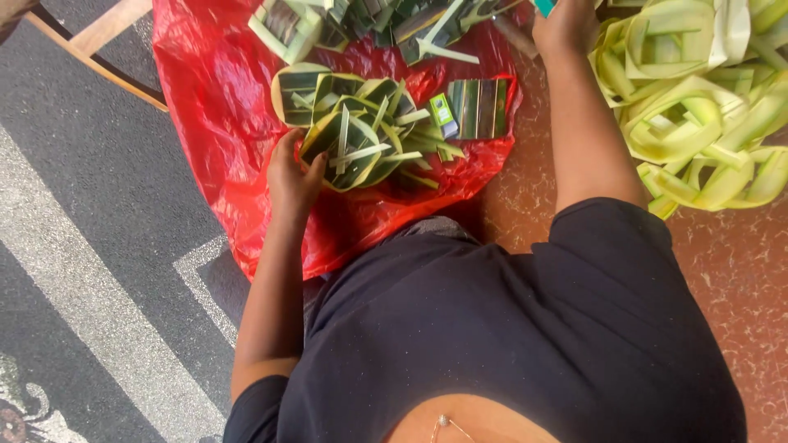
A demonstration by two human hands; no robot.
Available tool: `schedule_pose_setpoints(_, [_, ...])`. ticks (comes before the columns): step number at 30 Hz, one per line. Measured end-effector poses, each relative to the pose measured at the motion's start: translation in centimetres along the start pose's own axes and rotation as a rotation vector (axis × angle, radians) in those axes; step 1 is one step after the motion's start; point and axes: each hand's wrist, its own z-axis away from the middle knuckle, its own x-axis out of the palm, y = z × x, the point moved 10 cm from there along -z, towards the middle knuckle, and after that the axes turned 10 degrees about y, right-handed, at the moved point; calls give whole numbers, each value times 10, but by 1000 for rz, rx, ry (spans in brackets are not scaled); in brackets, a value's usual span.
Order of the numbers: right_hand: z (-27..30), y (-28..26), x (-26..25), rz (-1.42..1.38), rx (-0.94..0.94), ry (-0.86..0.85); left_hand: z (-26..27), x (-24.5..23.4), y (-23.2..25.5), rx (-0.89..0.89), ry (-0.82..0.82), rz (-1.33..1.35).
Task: Making square-shaped containers or baskets by stapling folded palm leaves.
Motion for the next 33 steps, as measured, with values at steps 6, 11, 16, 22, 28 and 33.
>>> schedule_pose_setpoints(6, [-13,-7,-30,-40,-50,65,-2,-29,9,-98,58,179])
schedule_pose_setpoints(11, [34,-151,-122,-610,-428,-180,10,41,9,-834,-324,1088])
schedule_pose_setpoints(16, [128,-256,-120,-752,-850,-568,32,89,69,-1077,-810,1084])
schedule_pose_setpoints(22, [35,-213,-16,-892,-112,-529,53,70,4,-1011,-560,1019])
schedule_pose_setpoints(28, [-14,-107,102,-678,417,-453,78,56,-25,-1021,-311,1260])
schedule_pose_setpoints(33, [-32,-140,74,-704,170,-365,60,47,-23,-1044,-201,1252])
